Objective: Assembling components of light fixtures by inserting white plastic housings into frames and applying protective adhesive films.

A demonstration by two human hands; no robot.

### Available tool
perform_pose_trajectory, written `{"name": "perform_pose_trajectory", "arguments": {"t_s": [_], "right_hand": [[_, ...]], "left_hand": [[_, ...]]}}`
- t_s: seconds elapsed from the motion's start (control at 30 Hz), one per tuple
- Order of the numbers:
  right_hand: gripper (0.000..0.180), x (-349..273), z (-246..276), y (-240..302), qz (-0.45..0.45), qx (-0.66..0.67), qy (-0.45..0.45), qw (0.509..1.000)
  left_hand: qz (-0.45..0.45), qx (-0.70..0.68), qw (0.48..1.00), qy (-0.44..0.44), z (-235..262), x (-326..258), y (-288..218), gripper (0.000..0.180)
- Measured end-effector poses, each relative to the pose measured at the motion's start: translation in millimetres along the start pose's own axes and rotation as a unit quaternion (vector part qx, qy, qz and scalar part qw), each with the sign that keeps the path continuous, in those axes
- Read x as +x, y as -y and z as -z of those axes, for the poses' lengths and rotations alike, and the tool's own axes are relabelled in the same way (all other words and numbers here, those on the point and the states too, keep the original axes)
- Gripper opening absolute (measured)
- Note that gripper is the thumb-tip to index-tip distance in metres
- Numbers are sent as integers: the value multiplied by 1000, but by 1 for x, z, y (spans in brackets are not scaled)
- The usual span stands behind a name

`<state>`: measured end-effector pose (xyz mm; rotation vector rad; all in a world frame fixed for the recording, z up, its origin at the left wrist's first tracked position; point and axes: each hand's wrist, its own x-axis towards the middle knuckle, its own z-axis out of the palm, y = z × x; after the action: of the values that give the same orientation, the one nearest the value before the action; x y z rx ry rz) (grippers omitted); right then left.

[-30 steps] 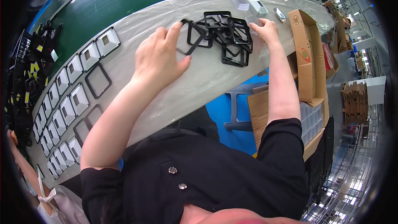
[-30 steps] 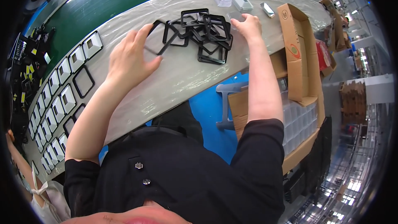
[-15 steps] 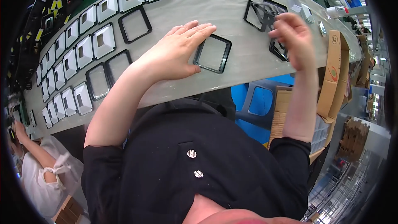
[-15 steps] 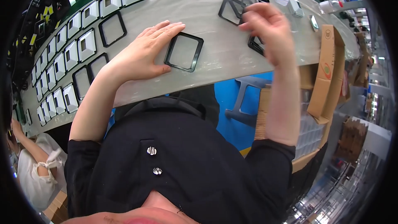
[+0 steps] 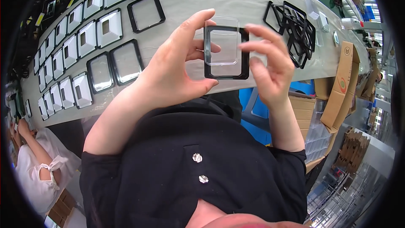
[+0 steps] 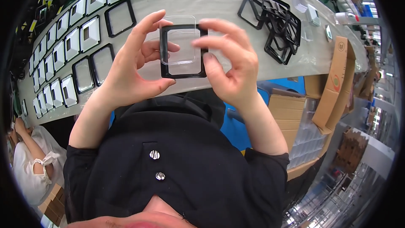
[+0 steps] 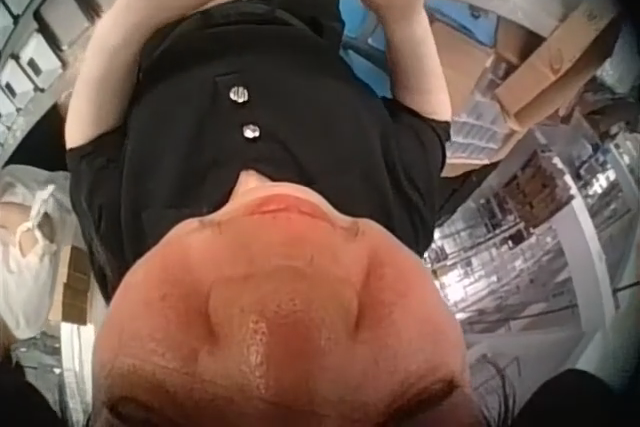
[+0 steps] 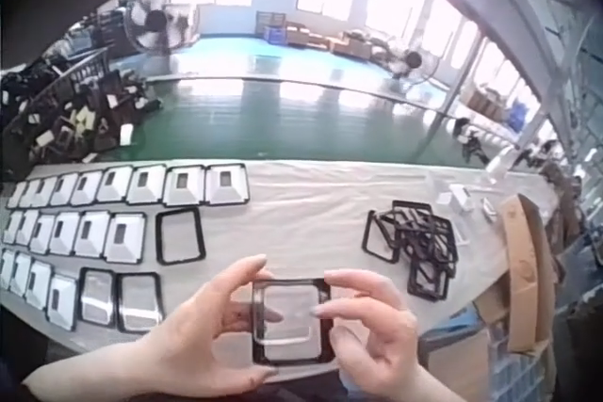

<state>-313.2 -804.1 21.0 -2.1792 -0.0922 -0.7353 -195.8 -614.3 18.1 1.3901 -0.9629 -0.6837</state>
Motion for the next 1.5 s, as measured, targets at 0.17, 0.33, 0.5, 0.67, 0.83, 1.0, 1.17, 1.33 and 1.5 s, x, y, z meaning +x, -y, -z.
{"name": "perform_pose_trajectory", "arguments": {"t_s": [0.17,0.33,0.5,0.67,0.83,1.0,1.17,1.33,1.5], "right_hand": [[63,16,-25,9,-310,363,3,879],[64,26,-23,20,-380,446,48,809],[62,18,-26,15,-354,395,62,846],[62,18,-31,15,-346,407,50,844],[63,18,-31,15,-345,403,54,846],[64,21,-28,15,-351,410,68,839],[68,22,-32,9,-375,356,104,850],[76,2,-51,-10,-105,-86,12,991],[50,-22,-41,-1,23,-355,202,912]], "left_hand": [[-81,109,991,-15,1,-6,-2,104],[-103,195,975,-36,7,-10,-6,107],[-113,198,972,-54,11,-12,-7,110],[-116,192,973,-55,11,-14,-9,111],[-125,198,971,-53,11,-14,-8,110],[-130,201,969,-54,10,-16,-6,109],[-118,198,971,-61,10,-19,6,109],[-64,339,935,-88,14,-16,35,108],[-35,399,911,-92,12,-11,38,110]]}}
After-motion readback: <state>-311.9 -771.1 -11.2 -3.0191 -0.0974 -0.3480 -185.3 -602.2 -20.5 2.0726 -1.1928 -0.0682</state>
